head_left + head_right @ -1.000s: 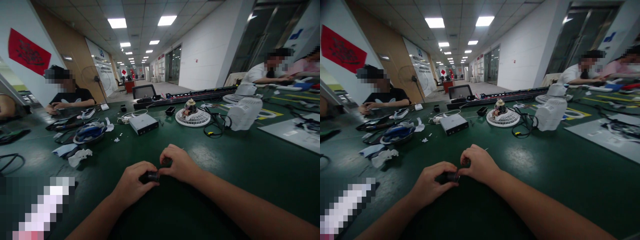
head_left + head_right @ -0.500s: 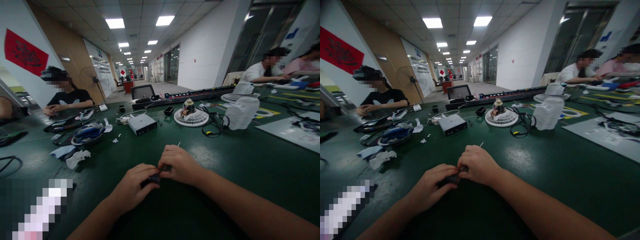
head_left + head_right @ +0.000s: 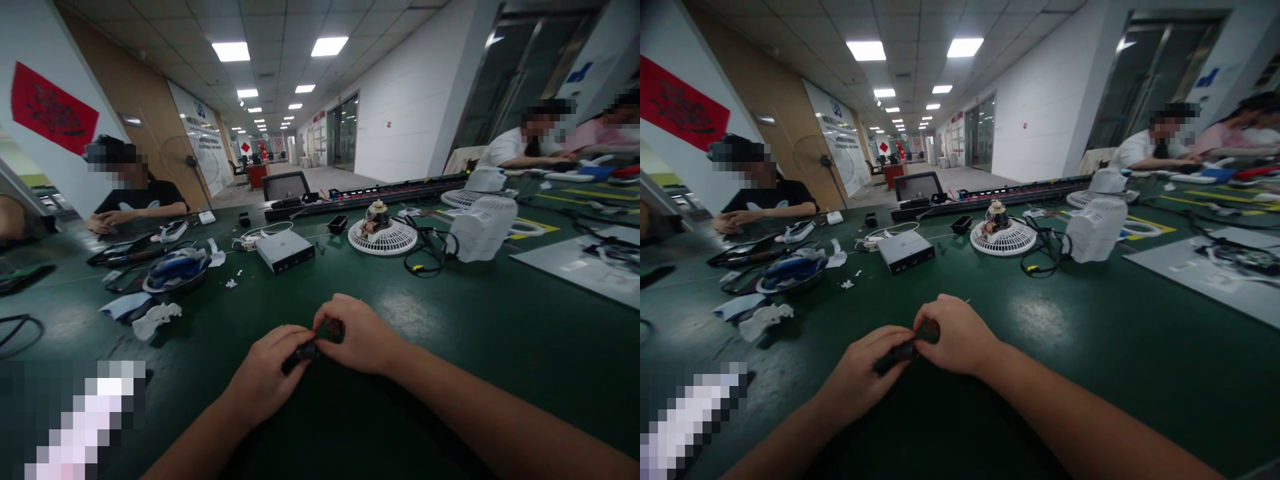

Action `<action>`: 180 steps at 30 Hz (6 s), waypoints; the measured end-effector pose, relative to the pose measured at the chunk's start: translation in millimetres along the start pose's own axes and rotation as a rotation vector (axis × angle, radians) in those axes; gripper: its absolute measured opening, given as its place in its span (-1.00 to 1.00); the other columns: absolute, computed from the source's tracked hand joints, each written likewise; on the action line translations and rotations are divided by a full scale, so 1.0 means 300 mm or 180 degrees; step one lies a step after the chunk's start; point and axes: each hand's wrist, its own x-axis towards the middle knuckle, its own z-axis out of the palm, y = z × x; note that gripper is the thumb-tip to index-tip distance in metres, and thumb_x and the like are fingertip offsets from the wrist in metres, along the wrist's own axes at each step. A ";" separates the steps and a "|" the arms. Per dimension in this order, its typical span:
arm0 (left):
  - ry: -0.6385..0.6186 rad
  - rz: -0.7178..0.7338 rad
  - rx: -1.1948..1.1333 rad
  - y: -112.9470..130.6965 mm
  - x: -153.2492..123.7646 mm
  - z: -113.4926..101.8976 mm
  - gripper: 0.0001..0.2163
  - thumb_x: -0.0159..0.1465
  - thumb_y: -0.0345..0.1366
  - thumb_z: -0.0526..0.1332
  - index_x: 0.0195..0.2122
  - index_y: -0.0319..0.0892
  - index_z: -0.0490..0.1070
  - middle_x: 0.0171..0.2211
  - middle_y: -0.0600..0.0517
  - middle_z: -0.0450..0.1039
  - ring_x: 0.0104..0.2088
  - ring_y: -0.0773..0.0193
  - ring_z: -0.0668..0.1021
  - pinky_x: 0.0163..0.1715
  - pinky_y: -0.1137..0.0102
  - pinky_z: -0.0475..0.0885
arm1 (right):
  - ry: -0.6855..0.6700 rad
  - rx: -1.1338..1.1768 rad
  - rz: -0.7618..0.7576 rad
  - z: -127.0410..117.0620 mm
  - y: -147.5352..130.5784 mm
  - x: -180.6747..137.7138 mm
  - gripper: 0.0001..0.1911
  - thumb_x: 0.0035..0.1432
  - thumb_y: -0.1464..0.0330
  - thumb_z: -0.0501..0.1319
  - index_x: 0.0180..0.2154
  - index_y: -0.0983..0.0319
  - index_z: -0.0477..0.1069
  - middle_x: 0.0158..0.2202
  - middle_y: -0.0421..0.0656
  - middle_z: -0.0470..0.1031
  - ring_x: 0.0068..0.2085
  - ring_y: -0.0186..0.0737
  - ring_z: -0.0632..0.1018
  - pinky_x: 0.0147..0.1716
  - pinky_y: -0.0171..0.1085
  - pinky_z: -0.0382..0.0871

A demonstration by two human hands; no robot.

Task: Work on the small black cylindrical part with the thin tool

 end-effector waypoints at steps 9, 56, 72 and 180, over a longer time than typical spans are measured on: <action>0.0663 -0.0621 0.0292 -0.025 0.010 -0.008 -0.73 0.17 -0.42 0.29 -0.09 -0.08 0.49 -0.20 0.03 0.59 -0.24 0.18 0.63 -0.21 0.27 0.57 | 0.1204 0.0989 -0.0143 -0.015 0.028 0.013 -0.88 0.32 0.36 0.13 -0.21 0.20 0.43 -0.23 -0.12 0.38 -0.21 -0.20 0.44 -0.20 -0.22 0.35; 0.0548 -0.0677 0.0223 -0.031 -0.001 0.000 -0.73 0.19 -0.39 0.30 -0.08 -0.04 0.47 -0.19 0.07 0.55 -0.26 0.24 0.60 -0.25 0.33 0.55 | 0.0760 0.1693 0.0084 0.027 0.043 -0.003 -0.83 0.38 0.26 0.09 -0.25 0.20 0.33 -0.45 -0.24 0.45 -0.41 -0.30 0.50 -0.36 -0.30 0.34; 0.0554 -0.0518 0.0199 -0.027 0.004 0.000 -0.71 0.15 -0.44 0.30 -0.11 -0.04 0.48 -0.19 0.08 0.57 -0.25 0.24 0.61 -0.23 0.35 0.55 | 0.0880 0.1372 -0.0092 0.020 0.042 -0.006 -0.85 0.39 0.29 0.06 -0.25 0.19 0.31 -0.45 -0.24 0.41 -0.43 -0.31 0.47 -0.38 -0.31 0.31; 0.0487 -0.0324 0.0170 -0.024 0.005 -0.010 -0.71 0.14 -0.47 0.32 -0.12 -0.05 0.48 -0.20 0.09 0.56 -0.22 0.25 0.61 -0.19 0.35 0.52 | -0.0022 0.0117 -0.0428 0.048 0.083 0.037 -0.81 0.05 0.51 0.40 -0.27 0.16 0.61 -0.35 -0.17 0.51 -0.32 -0.25 0.49 -0.34 -0.30 0.35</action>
